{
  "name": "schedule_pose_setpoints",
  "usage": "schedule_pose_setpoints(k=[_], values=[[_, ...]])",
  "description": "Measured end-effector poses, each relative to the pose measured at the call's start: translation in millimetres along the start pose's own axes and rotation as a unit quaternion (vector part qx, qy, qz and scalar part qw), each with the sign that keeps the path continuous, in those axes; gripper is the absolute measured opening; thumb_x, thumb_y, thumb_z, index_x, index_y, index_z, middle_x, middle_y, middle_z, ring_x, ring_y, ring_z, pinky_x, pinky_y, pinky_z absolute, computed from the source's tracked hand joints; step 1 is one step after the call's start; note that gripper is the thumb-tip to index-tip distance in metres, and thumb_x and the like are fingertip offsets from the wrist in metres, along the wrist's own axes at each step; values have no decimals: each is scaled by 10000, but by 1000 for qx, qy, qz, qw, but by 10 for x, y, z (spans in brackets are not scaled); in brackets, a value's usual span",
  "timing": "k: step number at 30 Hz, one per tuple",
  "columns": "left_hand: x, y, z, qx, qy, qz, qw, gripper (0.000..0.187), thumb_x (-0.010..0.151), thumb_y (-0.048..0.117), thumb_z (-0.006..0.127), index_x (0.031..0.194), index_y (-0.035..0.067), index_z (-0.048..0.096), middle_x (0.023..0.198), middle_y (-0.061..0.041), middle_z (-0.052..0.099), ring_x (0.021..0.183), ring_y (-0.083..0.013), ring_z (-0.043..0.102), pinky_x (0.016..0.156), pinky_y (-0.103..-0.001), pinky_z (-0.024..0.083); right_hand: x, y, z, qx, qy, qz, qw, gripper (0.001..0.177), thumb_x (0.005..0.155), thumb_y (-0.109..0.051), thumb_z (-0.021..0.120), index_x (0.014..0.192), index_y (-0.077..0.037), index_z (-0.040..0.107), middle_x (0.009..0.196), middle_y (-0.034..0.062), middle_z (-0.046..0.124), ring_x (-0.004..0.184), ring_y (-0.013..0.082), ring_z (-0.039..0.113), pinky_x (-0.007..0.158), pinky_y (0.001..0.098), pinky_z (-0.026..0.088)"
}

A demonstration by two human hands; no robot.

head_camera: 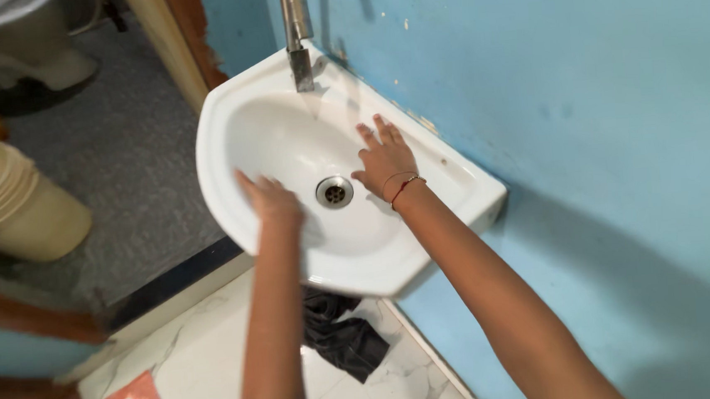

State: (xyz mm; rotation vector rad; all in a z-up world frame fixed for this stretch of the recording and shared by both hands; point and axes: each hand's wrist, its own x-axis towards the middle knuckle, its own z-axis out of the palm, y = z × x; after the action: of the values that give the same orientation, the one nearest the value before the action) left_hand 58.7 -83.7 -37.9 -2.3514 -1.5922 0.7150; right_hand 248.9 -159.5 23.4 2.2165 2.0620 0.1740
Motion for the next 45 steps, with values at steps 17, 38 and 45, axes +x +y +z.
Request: schedule_pose_setpoints(k=[17,38,45], values=[[-1632,925,-529,-331,189,-184,906,570,878,434,538,1354,131,621,1574,-195,353,1487,-438,231,1156,-718,36,-1327,288,-221,105,-64,-17,992,681,958,-634,323,1533,-285,428,1700,55,115,1554,329,122,1226,567,146],[215,-1018,-158,-427,140,-266,853,1247,596,494,954,1547,-1,316,1251,-246,636,938,-361,742,714,-416,628,930,-55,159,-219,71,-49,972,1194,785,-644,729,1632,-61,122,1680,166,137,1540,334,101,1238,483,58],[647,-1131,-345,-364,133,-251,887,1250,592,624,929,1481,-39,353,1204,-231,648,872,-341,745,628,-377,625,1041,-121,183,-212,109,-52,970,1165,793,-662,705,1626,-51,164,1661,180,191,1531,342,145,1240,504,74]])
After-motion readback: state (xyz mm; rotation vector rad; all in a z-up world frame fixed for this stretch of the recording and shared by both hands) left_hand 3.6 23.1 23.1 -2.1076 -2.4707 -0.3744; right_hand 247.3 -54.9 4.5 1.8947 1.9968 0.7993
